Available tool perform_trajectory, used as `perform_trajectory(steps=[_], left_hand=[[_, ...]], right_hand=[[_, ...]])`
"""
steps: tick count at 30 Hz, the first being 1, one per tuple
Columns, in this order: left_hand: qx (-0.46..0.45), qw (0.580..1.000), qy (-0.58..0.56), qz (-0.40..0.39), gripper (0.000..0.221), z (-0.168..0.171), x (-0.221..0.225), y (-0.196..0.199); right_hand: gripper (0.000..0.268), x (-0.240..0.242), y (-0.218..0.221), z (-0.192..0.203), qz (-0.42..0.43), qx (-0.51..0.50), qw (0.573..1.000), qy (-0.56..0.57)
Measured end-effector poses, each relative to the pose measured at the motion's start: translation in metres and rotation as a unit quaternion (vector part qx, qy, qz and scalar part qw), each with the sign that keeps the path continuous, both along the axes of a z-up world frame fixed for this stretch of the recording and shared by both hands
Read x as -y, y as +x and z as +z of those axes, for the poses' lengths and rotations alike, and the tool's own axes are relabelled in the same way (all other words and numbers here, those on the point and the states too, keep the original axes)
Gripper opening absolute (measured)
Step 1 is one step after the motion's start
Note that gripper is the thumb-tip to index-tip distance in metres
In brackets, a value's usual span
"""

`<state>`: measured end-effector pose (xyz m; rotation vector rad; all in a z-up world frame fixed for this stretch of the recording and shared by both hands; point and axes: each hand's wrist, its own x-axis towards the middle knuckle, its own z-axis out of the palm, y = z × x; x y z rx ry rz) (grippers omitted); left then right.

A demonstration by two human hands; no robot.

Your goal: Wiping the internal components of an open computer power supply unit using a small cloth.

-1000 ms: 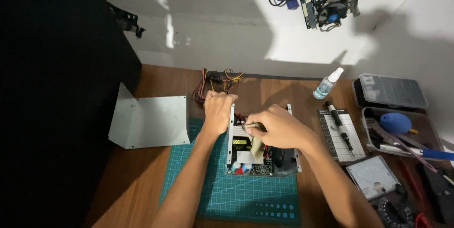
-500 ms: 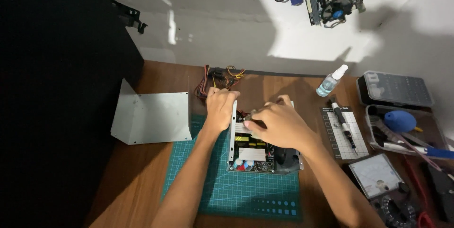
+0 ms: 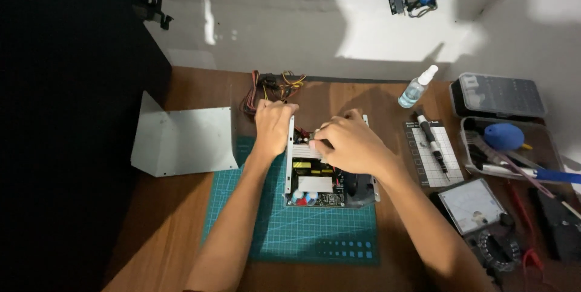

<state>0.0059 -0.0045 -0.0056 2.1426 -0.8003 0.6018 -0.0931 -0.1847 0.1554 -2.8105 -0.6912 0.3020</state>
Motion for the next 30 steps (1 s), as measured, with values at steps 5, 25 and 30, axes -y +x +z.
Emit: perform_trajectory(steps=[5, 25, 30], left_hand=[[-0.033, 0.999, -0.006, -0.006, 0.047, -0.003, 0.001, 0.001], [0.022, 1.000, 0.007, -0.008, 0.039, -0.001, -0.001, 0.003], [0.022, 1.000, -0.008, -0.018, 0.041, 0.000, -0.002, -0.003]], right_hand=[[0.030, -0.001, -0.001, 0.010, -0.028, 0.001, 0.996, 0.088], [0.019, -0.005, -0.013, 0.007, 0.137, 0.081, 0.977, 0.144], [0.022, -0.004, -0.012, 0.000, 0.122, 0.086, 0.979, 0.136]])
